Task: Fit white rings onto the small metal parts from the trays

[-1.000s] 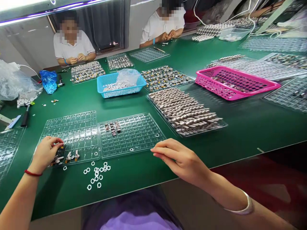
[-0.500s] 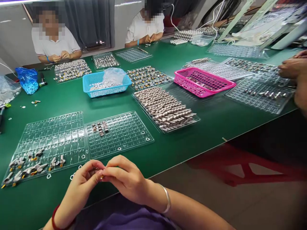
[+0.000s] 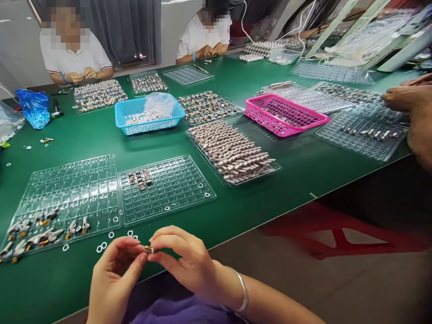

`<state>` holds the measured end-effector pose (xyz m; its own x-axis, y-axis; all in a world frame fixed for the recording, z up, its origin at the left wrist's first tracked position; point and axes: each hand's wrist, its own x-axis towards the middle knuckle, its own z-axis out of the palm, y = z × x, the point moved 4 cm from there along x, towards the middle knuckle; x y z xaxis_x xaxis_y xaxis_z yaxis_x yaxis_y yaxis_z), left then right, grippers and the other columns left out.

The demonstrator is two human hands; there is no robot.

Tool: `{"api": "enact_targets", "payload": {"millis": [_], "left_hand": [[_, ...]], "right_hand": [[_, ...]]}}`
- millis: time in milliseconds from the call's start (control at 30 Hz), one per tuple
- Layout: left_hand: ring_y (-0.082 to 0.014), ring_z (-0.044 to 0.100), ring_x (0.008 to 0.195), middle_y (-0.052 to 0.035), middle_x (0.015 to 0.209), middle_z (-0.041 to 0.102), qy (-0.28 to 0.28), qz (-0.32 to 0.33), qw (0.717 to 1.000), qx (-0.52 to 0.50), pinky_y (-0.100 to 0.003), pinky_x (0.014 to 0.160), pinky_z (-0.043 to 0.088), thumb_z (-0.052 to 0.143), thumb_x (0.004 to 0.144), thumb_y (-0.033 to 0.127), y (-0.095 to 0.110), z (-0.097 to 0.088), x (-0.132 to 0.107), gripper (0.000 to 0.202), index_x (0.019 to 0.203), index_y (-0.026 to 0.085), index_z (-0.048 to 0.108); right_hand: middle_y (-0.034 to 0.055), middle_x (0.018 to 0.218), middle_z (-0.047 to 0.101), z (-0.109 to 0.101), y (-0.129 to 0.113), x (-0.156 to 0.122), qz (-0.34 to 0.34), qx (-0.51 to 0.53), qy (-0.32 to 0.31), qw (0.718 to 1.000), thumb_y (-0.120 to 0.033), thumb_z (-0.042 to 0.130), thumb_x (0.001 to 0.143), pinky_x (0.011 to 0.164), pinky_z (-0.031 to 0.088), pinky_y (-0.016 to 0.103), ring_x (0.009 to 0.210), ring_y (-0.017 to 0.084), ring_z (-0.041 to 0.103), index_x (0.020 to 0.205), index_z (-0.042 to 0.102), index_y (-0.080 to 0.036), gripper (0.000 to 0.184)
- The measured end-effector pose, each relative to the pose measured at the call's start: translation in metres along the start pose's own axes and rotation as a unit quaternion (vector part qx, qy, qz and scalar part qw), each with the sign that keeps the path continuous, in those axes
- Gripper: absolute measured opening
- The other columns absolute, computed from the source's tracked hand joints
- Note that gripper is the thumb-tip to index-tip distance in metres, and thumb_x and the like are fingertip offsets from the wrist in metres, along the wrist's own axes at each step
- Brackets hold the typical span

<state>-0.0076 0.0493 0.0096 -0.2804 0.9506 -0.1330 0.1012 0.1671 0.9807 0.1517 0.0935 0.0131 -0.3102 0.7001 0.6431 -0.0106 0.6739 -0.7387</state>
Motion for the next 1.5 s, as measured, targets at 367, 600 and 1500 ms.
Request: {"api": "enact_targets", "payload": {"millis": [367, 600, 1500], "left_hand": [[-0.0167, 0.070, 0.069, 0.0030, 0.080, 0.073, 0.090, 0.227, 0.936, 0.252, -0.027, 0.072, 0.055, 0.068, 0.081, 0.021, 0.010, 0.002, -0.022, 0.014, 0.093, 0.026, 0.063], [-0.0178, 0.070, 0.077, -0.0005, 0.091, 0.073, 0.016, 0.308, 0.906, 0.290, -0.026, 0.074, 0.055, 0.068, 0.080, 0.012, 0.008, 0.002, -0.017, 0.027, 0.102, 0.026, 0.063], [-0.0129, 0.068, 0.081, 0.0018, 0.090, 0.069, -0.100, 0.167, 0.978, 0.069, -0.016, 0.068, 0.056, 0.065, 0.087, 0.019, 0.005, -0.002, -0.009, 0.012, 0.095, 0.028, 0.068]], "right_hand": [[0.0095, 0.085, 0.064, 0.007, -0.015, -0.002, -0.047, -0.160, -0.074, 0.983, -0.009, 0.047, 0.091, 0.068, 0.057, 0.030, 0.076, 0.020, 0.060, 0.103, 0.057, -0.017, 0.017], [0.0036, 0.076, 0.062, 0.003, -0.007, 0.001, 0.038, -0.076, -0.025, 0.996, -0.009, 0.050, 0.087, 0.063, 0.053, 0.024, 0.069, 0.015, 0.059, 0.090, 0.059, -0.019, 0.014], [0.0025, 0.075, 0.058, -0.002, -0.013, 0.006, 0.055, 0.032, -0.076, 0.995, -0.013, 0.053, 0.089, 0.062, 0.046, 0.022, 0.067, 0.012, 0.052, 0.090, 0.059, -0.017, 0.007]]}}
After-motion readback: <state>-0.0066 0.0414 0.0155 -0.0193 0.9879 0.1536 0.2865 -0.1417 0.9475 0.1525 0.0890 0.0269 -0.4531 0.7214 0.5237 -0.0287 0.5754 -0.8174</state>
